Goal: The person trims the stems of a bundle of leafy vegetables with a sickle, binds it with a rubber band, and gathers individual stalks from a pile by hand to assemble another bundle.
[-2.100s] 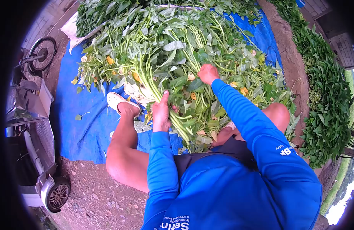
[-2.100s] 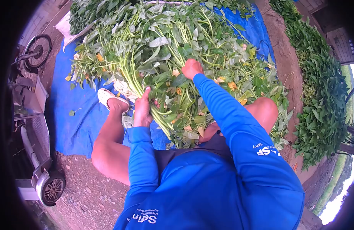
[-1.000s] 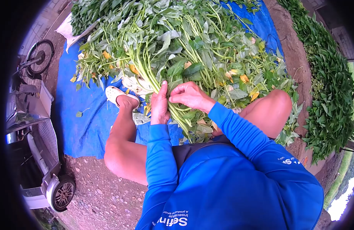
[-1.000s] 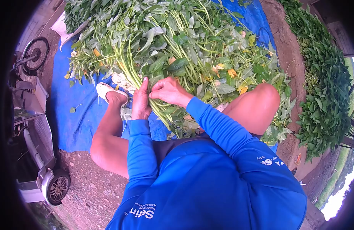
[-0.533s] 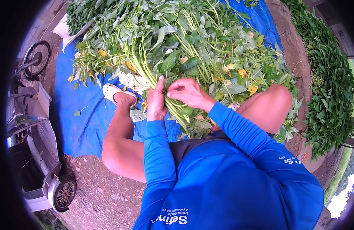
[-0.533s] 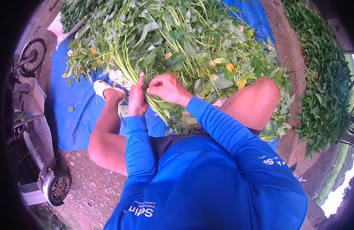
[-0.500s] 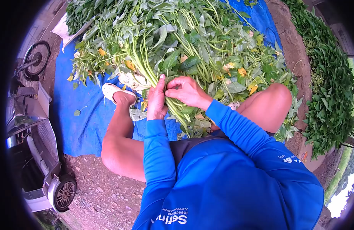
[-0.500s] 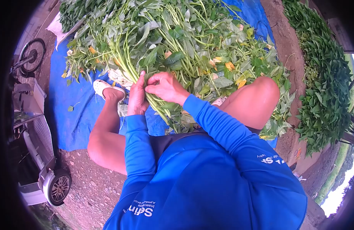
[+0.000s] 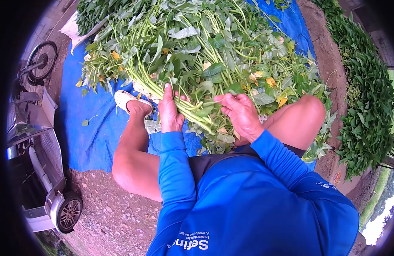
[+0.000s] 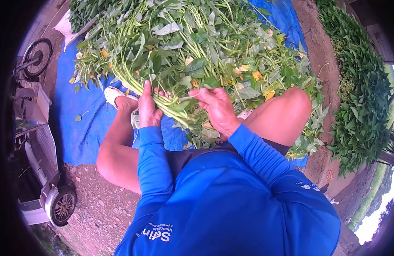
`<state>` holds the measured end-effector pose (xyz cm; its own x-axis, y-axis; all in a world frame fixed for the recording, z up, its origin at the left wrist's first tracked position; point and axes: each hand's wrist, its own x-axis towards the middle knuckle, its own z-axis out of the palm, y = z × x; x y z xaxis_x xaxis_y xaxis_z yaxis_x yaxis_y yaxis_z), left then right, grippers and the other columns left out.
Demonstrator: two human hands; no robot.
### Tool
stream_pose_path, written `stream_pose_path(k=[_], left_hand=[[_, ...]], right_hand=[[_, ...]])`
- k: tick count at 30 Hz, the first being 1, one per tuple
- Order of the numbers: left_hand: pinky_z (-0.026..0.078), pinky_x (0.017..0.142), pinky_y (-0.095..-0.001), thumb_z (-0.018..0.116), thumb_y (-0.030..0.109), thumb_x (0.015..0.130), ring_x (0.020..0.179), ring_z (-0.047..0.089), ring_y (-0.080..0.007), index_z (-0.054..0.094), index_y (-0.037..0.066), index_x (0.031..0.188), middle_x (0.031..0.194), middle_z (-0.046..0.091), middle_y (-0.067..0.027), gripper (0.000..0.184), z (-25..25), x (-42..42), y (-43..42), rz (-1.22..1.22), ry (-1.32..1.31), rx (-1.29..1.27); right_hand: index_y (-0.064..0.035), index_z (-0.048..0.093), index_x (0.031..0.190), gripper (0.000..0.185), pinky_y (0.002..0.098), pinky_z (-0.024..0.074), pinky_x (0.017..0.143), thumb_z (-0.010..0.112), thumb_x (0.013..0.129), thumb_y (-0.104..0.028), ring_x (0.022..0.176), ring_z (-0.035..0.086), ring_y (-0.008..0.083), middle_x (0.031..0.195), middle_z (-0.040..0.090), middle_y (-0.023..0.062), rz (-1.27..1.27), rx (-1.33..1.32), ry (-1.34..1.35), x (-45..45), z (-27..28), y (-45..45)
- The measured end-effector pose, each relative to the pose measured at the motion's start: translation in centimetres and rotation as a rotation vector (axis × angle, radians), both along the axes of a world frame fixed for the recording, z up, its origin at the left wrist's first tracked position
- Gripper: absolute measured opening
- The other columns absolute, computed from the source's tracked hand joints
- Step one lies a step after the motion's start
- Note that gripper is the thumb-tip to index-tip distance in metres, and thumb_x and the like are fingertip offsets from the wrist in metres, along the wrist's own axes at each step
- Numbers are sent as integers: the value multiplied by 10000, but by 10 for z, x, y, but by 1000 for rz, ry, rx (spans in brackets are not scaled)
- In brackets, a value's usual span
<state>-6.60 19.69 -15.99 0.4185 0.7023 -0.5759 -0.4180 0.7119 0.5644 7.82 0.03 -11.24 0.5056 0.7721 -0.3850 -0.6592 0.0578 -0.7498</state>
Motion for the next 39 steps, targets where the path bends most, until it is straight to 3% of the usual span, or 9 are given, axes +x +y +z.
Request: stream_pose_path(k=[5, 10, 17, 18, 22, 26, 28, 34, 39], left_hand=[[574, 573, -387, 687, 361, 1082, 637, 597, -179, 564, 92, 1060, 832, 552, -35, 296, 33, -4, 6, 56, 107, 86], [560, 576, -352, 678, 346, 1090, 638, 600, -172, 572, 107, 1076, 819, 567, -24, 262, 41, 12, -7, -12, 47, 132], [540, 594, -307, 710, 353, 1072, 674, 562, -154, 584, 87, 1120, 863, 523, -28, 298, 48, 0, 6, 133, 93, 236], [538, 598, -304, 714, 351, 1070, 675, 561, -153, 588, 87, 1127, 867, 526, -27, 298, 52, -3, 8, 128, 89, 235], [538, 601, -293, 724, 349, 1064, 676, 563, -149, 592, 91, 1130, 868, 537, -24, 297, 65, -1, 13, 116, 55, 241], [545, 553, -303, 730, 337, 1060, 643, 592, -158, 585, 94, 1141, 865, 554, -29, 294, 51, 12, 13, -38, 104, 214], [546, 525, -300, 740, 355, 1049, 602, 590, -157, 574, 92, 1104, 831, 547, -30, 316, 50, 21, 4, -38, 120, 204], [535, 462, -323, 724, 375, 1055, 554, 583, -153, 558, 77, 1025, 806, 536, -31, 342, 33, 10, -8, -74, 267, 154], [526, 458, -320, 731, 346, 1052, 541, 579, -153, 560, 85, 1021, 797, 538, -32, 314, 29, 17, -8, -72, 266, 119]], right_hand=[[-115, 671, 1116, 115, 297, 540, 774, 674, 1085, -226, 891, 664, 122, 937, 678, -3, 14, -273, -101, 36, 22, -33], [-40, 659, 1072, 183, 262, 522, 704, 771, 1017, -174, 798, 631, 79, 891, 674, -2, 519, -269, -344, -5, 7, 7], [-31, 633, 969, 177, 293, 495, 611, 704, 1044, -175, 690, 588, 97, 805, 605, -3, 257, -516, -607, 25, -12, -10], [16, 683, 1040, 209, 369, 531, 711, 693, 1031, -193, 761, 629, 152, 841, 664, 72, 184, -577, -560, 49, 10, -10], [59, 670, 1333, 463, 456, 584, 944, 718, 944, -189, 996, 740, 372, 1091, 759, 222, -6, -1093, -1744, 128, -16, -26], [-36, 789, 1087, 280, 534, 571, 931, 685, 902, -217, 989, 726, 486, 1028, 752, 290, 254, -691, -1089, 111, -44, 36], [-60, 810, 992, 227, 540, 575, 917, 686, 889, -220, 978, 730, 477, 1020, 747, 289, 284, -891, -1272, 90, -89, 62], [-60, 808, 1000, 211, 527, 575, 931, 668, 899, -180, 1007, 730, 466, 1064, 751, 285, 10, -791, -1170, 85, -119, 85], [-62, 775, 1232, 351, 447, 565, 1021, 712, 926, -223, 1116, 733, 413, 1216, 760, 244, 133, -812, -1090, 100, -137, 83]])
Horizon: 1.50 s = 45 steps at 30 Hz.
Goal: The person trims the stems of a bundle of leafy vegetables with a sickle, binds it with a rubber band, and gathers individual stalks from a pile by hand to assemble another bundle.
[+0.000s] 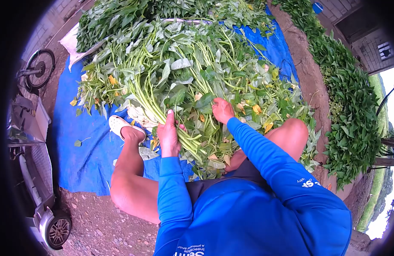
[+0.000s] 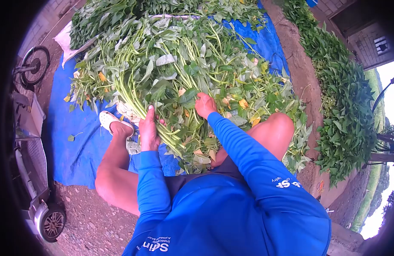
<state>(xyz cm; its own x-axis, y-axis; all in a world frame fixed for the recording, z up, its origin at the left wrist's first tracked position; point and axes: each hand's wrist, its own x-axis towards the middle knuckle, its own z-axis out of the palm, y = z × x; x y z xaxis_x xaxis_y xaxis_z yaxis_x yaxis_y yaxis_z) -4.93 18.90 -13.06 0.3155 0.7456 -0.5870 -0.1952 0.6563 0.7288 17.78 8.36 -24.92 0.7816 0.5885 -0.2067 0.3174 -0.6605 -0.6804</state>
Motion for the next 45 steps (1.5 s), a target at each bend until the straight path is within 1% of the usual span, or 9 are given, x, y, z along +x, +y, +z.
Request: stream_pose_path(k=[8, 11, 13, 18, 24, 27, 34, 39, 45], left_hand=[[510, 458, -312, 717, 339, 1058, 540, 582, -153, 562, 101, 1004, 778, 545, -19, 290, 1, -9, -3, -45, 1, -5], [555, 468, -339, 743, 359, 1036, 560, 612, -161, 597, 64, 967, 774, 567, -27, 336, -7, -12, -4, -36, -5, 10], [558, 462, -348, 745, 366, 1033, 556, 612, -164, 587, 70, 943, 764, 562, -26, 347, -10, -9, -2, -25, -6, 6], [519, 480, -320, 725, 332, 1049, 551, 582, -151, 587, 82, 1004, 780, 557, -22, 290, -2, -10, -2, -64, -17, -38], [517, 465, -328, 727, 328, 1048, 535, 586, -152, 593, 82, 959, 737, 566, -17, 294, 1, -7, -4, -39, -20, -59], [514, 460, -326, 730, 331, 1047, 531, 587, -153, 589, 82, 936, 728, 563, -17, 307, -4, -5, -7, -44, -22, -51], [520, 486, -315, 730, 456, 1038, 548, 582, -152, 569, 89, 957, 751, 556, -16, 409, -12, 0, -10, -29, -72, -53], [552, 570, -327, 708, 646, 984, 620, 591, -146, 610, 60, 1096, 855, 588, -18, 605, -36, 5, -20, 23, -214, -42], [510, 473, -287, 805, 166, 943, 554, 569, -118, 664, 53, 985, 776, 626, -14, 186, -41, -6, -23, -117, -17, -27]], right_hand=[[-18, 760, 1303, 418, 361, 518, 1060, 774, 918, -179, 1175, 707, 247, 1264, 769, 137, 59, -13, 443, 18, 58, 9], [-98, 782, 1113, 193, 266, 486, 647, 760, 931, -159, 752, 614, 64, 954, 750, -17, 46, 6, 786, 40, 119, 2], [-138, 755, 1037, 100, 225, 363, 536, 754, 942, -169, 648, 513, 5, 859, 696, -85, 48, 121, 853, 53, 148, 1], [-103, 780, 1174, 245, 187, 378, 546, 741, 933, -122, 630, 500, -4, 876, 700, -85, 289, 236, 721, 59, 263, -15], [-59, 785, 1240, 328, 193, 438, 610, 783, 915, -101, 714, 570, -3, 938, 733, -50, 305, 264, 538, 40, 318, -45], [-17, 773, 1254, 335, 223, 479, 660, 775, 924, -80, 735, 583, 23, 958, 742, -13, 313, 462, 362, 26, 290, -43], [7, 770, 1243, 372, 330, 524, 729, 730, 889, -100, 774, 646, 178, 887, 676, 85, 408, 310, -310, -44, 250, -34], [27, 755, 1242, 377, 441, 571, 882, 654, 922, -146, 936, 718, 370, 981, 712, 209, 609, 184, 87, -105, 167, -47], [-22, 756, 1291, 344, 382, 550, 865, 690, 987, -169, 918, 683, 274, 985, 691, 147, 811, 69, 238, -102, 145, -46]])
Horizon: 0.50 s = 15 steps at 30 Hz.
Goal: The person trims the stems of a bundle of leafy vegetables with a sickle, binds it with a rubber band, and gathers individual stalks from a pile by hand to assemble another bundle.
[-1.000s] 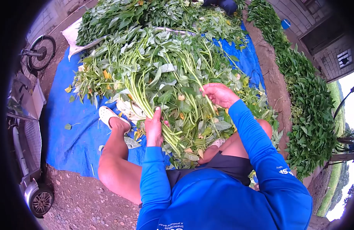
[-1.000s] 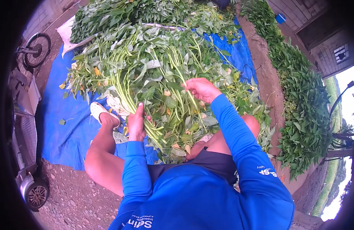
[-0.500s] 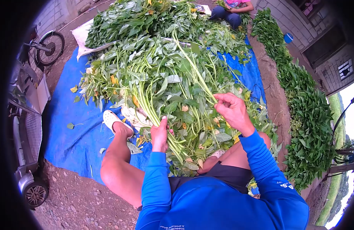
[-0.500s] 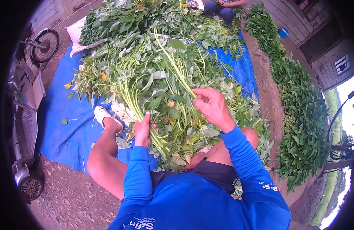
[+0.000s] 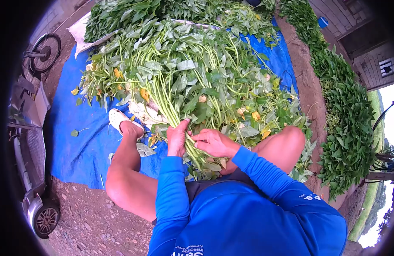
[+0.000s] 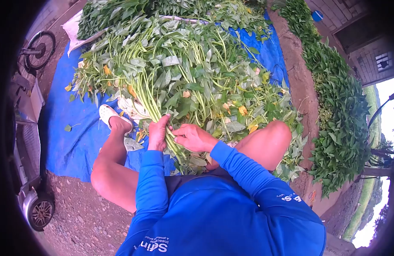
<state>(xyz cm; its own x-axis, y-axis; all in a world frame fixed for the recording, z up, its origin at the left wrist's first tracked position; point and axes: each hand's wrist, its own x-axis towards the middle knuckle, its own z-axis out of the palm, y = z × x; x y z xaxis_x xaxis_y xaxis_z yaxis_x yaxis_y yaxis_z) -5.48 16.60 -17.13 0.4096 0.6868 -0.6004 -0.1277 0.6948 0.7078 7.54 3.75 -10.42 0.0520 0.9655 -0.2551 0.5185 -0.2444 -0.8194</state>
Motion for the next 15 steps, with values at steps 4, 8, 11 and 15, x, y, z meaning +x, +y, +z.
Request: stream_pose_path(k=[4, 8, 11, 15], left_hand=[[521, 479, -271, 791, 196, 966, 515, 577, -113, 659, 39, 1015, 751, 629, -16, 211, 27, -15, 16, 54, 84, 168], [474, 467, -254, 757, 136, 996, 516, 558, -103, 646, 55, 1014, 741, 623, -4, 139, 38, -14, 29, 104, 73, 169], [473, 467, -251, 759, 138, 997, 518, 555, -98, 646, 64, 1025, 755, 625, 2, 138, 38, -11, 26, 95, 102, 159], [470, 462, -251, 762, 144, 995, 517, 553, -94, 649, 74, 1026, 761, 620, 8, 137, 41, -10, 20, 46, 134, 159]], right_hand=[[-40, 799, 1139, 228, 342, 594, 801, 675, 993, -163, 891, 738, 165, 981, 811, 108, -813, 35, -120, 90, -65, 19], [-55, 819, 1048, 213, 364, 597, 876, 685, 960, -196, 935, 774, 246, 1005, 815, 155, -737, 57, -183, 126, -106, 37], [-61, 822, 1054, 265, 441, 589, 960, 692, 919, -249, 1021, 763, 384, 1083, 797, 209, -794, -175, -358, 119, -105, 65], [-69, 810, 1043, 273, 501, 574, 979, 699, 894, -270, 1079, 724, 464, 1161, 759, 258, -782, -302, -400, 119, -109, 80]])
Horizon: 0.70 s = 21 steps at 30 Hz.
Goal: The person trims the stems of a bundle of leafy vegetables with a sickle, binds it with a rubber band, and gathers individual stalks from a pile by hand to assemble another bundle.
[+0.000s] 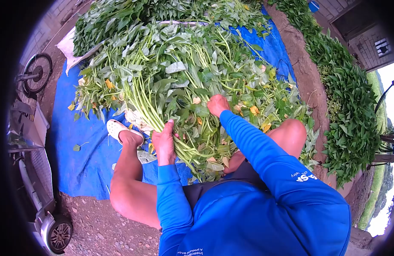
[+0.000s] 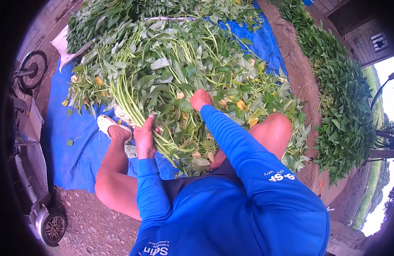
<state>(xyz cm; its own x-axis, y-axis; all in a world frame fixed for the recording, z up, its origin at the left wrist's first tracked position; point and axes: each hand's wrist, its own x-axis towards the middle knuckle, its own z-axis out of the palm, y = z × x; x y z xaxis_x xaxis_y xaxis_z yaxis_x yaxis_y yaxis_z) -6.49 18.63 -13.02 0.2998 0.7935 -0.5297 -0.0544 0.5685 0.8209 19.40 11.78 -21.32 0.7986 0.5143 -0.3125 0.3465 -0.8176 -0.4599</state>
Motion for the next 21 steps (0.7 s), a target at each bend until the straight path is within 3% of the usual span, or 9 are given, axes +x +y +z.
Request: stream_pose_path(k=[1, 2, 5, 7, 10, 13, 16, 21], left_hand=[[469, 460, -252, 763, 147, 994, 516, 554, -94, 649, 72, 1021, 759, 619, 8, 139, 1, 0, 0, 3, 2, -1], [468, 459, -252, 763, 149, 994, 516, 554, -94, 649, 70, 1016, 756, 618, 8, 141, 2, 0, 0, 7, 2, -2], [479, 453, -264, 763, 156, 991, 519, 564, -104, 648, 59, 1017, 749, 615, 3, 153, 0, 0, 1, 7, -30, -12], [487, 453, -271, 761, 155, 991, 520, 570, -110, 650, 53, 1024, 748, 614, -2, 154, 3, 4, 3, -7, -39, -22], [502, 452, -284, 762, 152, 989, 519, 570, -117, 645, 41, 1031, 742, 607, -12, 167, 6, 6, 1, -19, -26, -17], [504, 454, -286, 759, 151, 987, 521, 569, -118, 637, 43, 1035, 746, 605, -12, 170, 9, 6, -2, -18, -20, -15], [505, 460, -287, 758, 150, 982, 529, 573, -119, 632, 45, 1062, 770, 609, -13, 182, 7, 3, -3, -26, -12, -21], [491, 480, -277, 755, 140, 981, 545, 565, -116, 634, 38, 1061, 798, 626, -19, 177, 11, 5, -3, -14, -56, -9]], right_hand=[[-63, 807, 1034, 271, 502, 573, 975, 700, 896, -270, 1079, 723, 467, 1178, 754, 261, 46, 7, 14, 1, 1, 0], [-54, 768, 1155, 311, 499, 571, 973, 699, 929, -256, 1065, 726, 475, 1167, 760, 254, 50, 26, -17, 3, 2, -6], [-55, 686, 1340, 406, 462, 600, 866, 708, 969, -217, 947, 752, 376, 1127, 765, 222, 43, 249, -37, 18, -10, -24], [-17, 607, 1383, 407, 367, 581, 695, 699, 1013, -160, 802, 677, 202, 1099, 737, 145, -88, 242, 342, 28, 13, -25], [13, 634, 1297, 299, 302, 555, 632, 675, 1035, -125, 721, 626, 136, 1046, 713, 61, -154, 313, 687, 36, 68, -36], [23, 677, 1286, 316, 283, 540, 586, 697, 1015, -137, 695, 623, 118, 1008, 714, 70, -101, 359, 741, 48, 117, -49], [3, 705, 1248, 289, 273, 533, 586, 721, 1002, -147, 699, 626, 99, 956, 701, 31, -87, 611, 698, 35, 178, -67], [-15, 726, 1206, 276, 243, 511, 589, 761, 974, -159, 705, 616, 73, 899, 693, -2, -26, 756, 515, 20, 216, -81]])
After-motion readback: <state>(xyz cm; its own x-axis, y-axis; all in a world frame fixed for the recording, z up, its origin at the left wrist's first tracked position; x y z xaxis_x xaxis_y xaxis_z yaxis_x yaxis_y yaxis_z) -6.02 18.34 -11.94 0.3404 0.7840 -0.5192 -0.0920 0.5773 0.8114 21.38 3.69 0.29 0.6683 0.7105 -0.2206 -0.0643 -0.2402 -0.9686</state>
